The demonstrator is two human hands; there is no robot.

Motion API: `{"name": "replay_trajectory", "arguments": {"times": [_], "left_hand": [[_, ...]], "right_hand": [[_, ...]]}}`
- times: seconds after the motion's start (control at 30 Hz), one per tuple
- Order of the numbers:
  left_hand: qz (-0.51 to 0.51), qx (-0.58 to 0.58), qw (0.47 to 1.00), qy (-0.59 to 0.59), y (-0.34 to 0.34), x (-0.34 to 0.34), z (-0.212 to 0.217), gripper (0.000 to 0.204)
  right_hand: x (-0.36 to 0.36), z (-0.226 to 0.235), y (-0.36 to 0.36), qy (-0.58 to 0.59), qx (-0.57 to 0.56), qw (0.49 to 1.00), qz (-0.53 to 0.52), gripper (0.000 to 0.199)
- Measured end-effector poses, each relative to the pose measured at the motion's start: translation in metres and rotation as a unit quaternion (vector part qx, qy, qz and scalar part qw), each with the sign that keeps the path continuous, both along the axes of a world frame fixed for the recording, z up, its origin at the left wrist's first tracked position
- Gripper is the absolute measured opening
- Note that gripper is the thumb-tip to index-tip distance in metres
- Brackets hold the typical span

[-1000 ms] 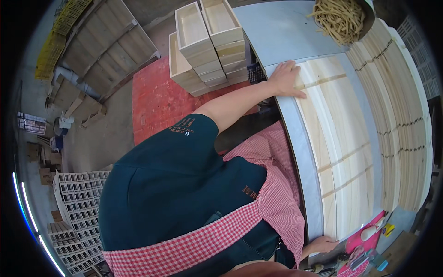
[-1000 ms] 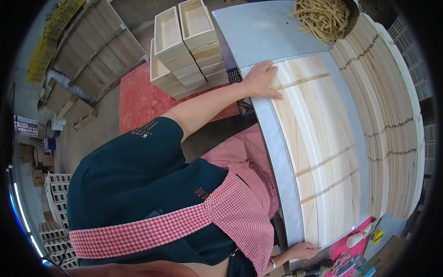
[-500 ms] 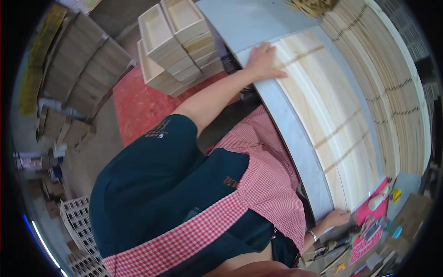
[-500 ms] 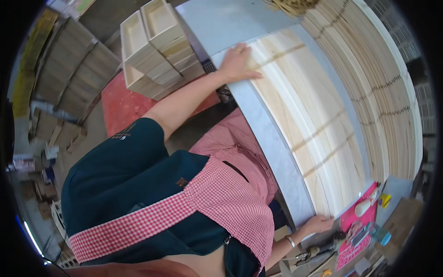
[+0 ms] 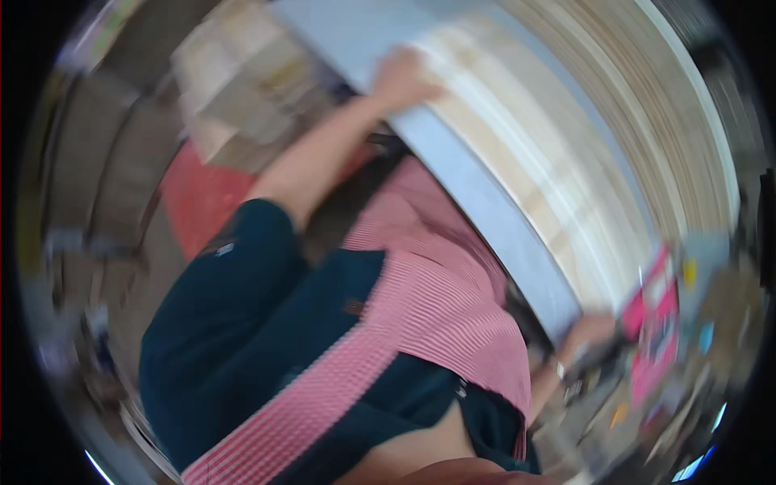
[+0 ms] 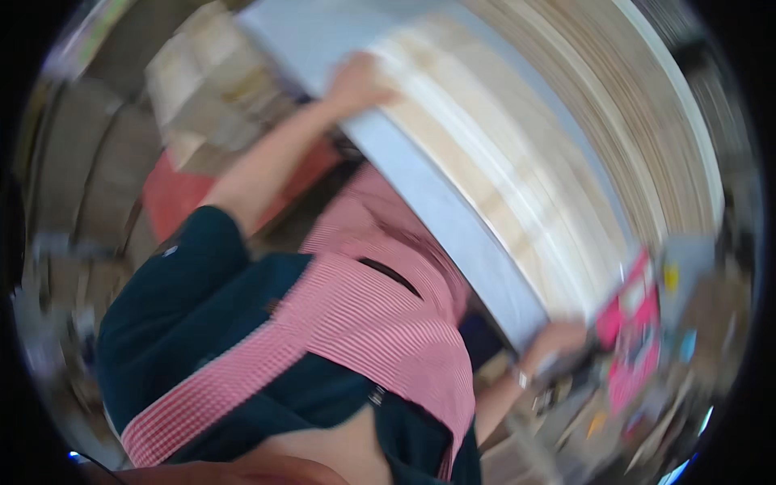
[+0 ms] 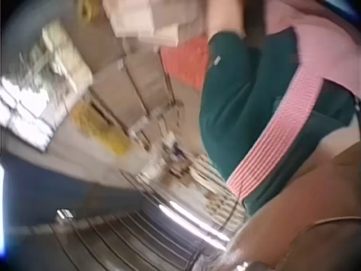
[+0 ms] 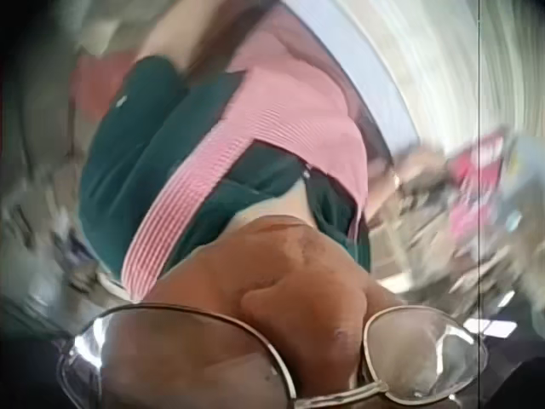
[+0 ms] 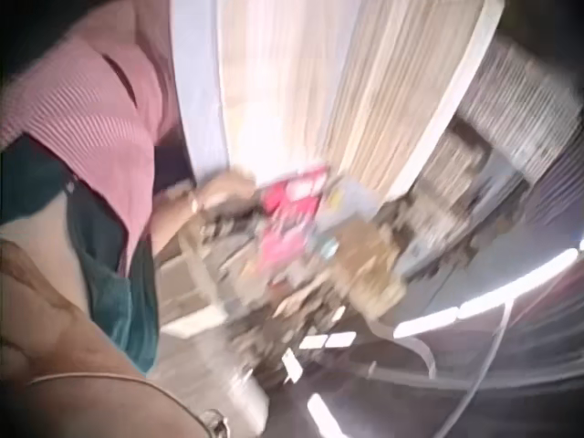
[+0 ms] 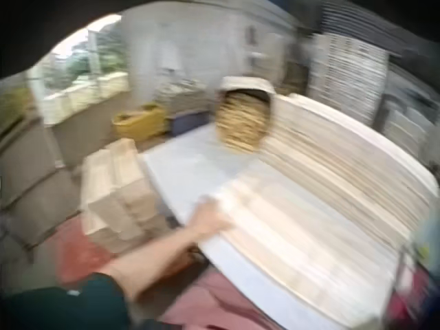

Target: Assembling wooden trays using glue and a pneumatic nail gun.

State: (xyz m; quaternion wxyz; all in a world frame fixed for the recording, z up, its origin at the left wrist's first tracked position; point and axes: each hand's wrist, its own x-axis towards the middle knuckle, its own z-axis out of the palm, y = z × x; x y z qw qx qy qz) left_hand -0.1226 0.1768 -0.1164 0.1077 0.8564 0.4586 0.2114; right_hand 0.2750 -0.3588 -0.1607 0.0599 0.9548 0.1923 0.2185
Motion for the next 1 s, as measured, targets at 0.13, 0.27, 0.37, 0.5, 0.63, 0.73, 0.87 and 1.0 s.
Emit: {"name": "replay_trajectory", "arguments": {"times": [0.13,0.27,0.37,0.5,0.63,0.73,0.87,1.0], "left_hand": [[0.045,0.093,0.989,0.102,0.024,-0.007,-0.004,0.080],[0.002,0.058,0.995,0.080,0.070,0.026,-0.029,0.075],[-0.044,0.052,0.995,0.070,0.084,0.055,-0.017,0.072],[-0.080,0.034,0.995,0.054,0.108,0.091,-0.017,0.072],[-0.083,0.015,0.995,0.060,0.114,0.119,-0.019,0.073],[-0.031,0.016,0.997,0.068,0.103,0.133,-0.011,0.074],[0.006,0.050,0.994,0.093,0.104,0.136,-0.017,0.077],[0.015,0.065,0.992,0.111,0.109,0.137,-0.025,0.078]], "right_hand": [[-0.003,0.012,0.022,0.011,0.169,0.978,0.124,0.029],[0.019,0.025,0.021,0.045,0.217,0.971,0.094,0.038],[0.041,0.030,0.037,0.049,0.238,0.966,0.089,0.039],[0.082,0.038,0.066,0.056,0.239,0.965,0.095,0.042],[0.110,0.041,0.089,0.065,0.237,0.965,0.092,0.037],[0.120,0.042,0.104,0.142,0.214,0.965,0.052,0.033],[0.124,0.024,0.110,0.040,0.196,0.977,0.071,0.029],[0.124,0.016,0.113,-0.010,0.181,0.980,0.080,0.026]]}}
